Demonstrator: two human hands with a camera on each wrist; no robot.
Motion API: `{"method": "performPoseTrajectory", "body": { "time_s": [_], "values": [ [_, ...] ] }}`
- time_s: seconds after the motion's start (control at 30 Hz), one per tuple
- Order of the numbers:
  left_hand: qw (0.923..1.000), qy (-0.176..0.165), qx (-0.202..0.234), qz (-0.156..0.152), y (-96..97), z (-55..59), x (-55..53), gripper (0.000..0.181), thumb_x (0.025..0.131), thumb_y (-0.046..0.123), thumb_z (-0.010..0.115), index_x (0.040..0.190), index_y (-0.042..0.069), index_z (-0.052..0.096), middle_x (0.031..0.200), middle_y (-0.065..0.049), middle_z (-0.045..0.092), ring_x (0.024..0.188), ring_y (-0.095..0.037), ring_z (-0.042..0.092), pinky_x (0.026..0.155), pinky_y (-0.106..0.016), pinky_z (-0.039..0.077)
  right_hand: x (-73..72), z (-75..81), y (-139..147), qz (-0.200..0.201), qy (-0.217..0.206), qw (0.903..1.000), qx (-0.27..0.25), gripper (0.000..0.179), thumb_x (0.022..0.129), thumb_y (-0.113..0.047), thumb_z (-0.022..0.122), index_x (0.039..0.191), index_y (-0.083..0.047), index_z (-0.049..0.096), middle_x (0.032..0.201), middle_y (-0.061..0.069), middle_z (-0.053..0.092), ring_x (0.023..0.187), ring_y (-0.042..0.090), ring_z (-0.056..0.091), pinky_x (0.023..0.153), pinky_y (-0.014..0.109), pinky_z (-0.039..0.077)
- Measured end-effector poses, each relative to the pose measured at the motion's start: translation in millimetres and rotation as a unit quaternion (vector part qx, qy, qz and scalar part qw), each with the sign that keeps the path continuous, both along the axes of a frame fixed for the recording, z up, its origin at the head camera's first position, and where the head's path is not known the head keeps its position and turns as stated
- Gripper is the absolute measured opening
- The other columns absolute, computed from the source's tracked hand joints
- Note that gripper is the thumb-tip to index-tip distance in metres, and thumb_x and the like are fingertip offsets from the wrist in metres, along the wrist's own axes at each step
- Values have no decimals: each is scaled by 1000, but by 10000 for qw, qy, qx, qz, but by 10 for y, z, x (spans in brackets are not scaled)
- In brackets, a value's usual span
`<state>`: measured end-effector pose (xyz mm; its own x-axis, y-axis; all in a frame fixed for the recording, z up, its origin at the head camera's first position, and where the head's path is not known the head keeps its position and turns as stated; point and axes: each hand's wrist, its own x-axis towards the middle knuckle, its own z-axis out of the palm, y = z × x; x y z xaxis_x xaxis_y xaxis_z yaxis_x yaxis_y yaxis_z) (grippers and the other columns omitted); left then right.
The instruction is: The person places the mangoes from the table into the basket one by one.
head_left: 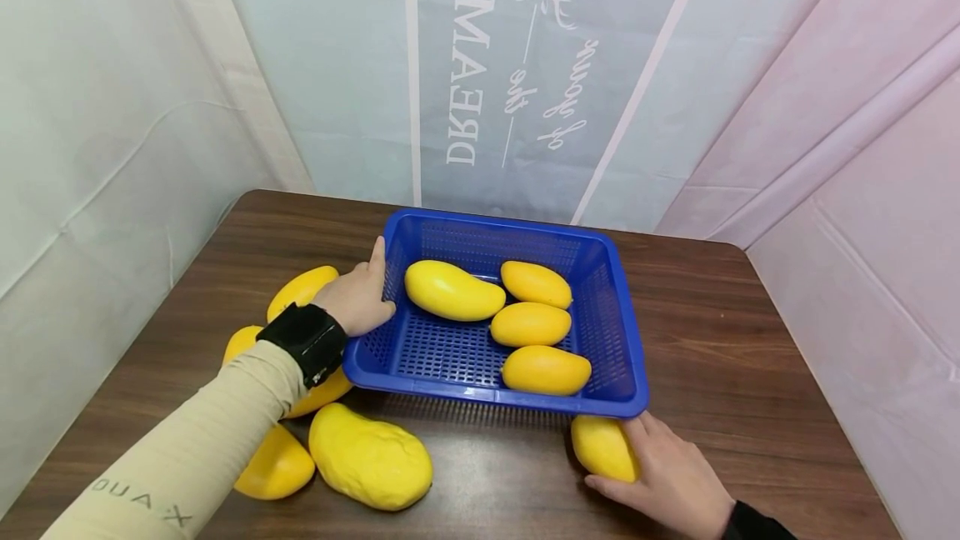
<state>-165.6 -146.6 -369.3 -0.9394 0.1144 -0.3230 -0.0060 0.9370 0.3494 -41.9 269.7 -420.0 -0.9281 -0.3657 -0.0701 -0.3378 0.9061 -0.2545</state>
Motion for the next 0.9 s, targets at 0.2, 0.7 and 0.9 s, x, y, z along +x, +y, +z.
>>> {"method": "performPoseTrajectory", "body": {
  "time_s": [0.2,0.7,0.9],
  "values": [
    [10000,-2,-9,-1,-10,-19,-11,98,94,24,55,155,2,-18,150,-34,37,71,-23,63,58,-33,50,11,75,-1,68,-48,9998,185,101,70,-76,70,145,-15,42,117,2,63,87,9,55,66,30,50],
    [10000,25,0,-6,-13,-22,-15,98,93,23,55,155,2,-18,149,-34,38,71,-24,63,57,-32,50,50,329,-20,446,-756,9923,871,83,69,-81,64,128,-23,53,103,-7,58,78,7,51,59,28,45],
    [10000,21,25,-21,-18,-31,-15,98,94,23,55,155,3,-19,149,-34,38,71,-24,63,57,-32,50,49,428,-13,652,-916,9881,1047,88,69,-81,64,130,-19,55,106,-6,60,80,8,53,62,32,50]
  ]
}}
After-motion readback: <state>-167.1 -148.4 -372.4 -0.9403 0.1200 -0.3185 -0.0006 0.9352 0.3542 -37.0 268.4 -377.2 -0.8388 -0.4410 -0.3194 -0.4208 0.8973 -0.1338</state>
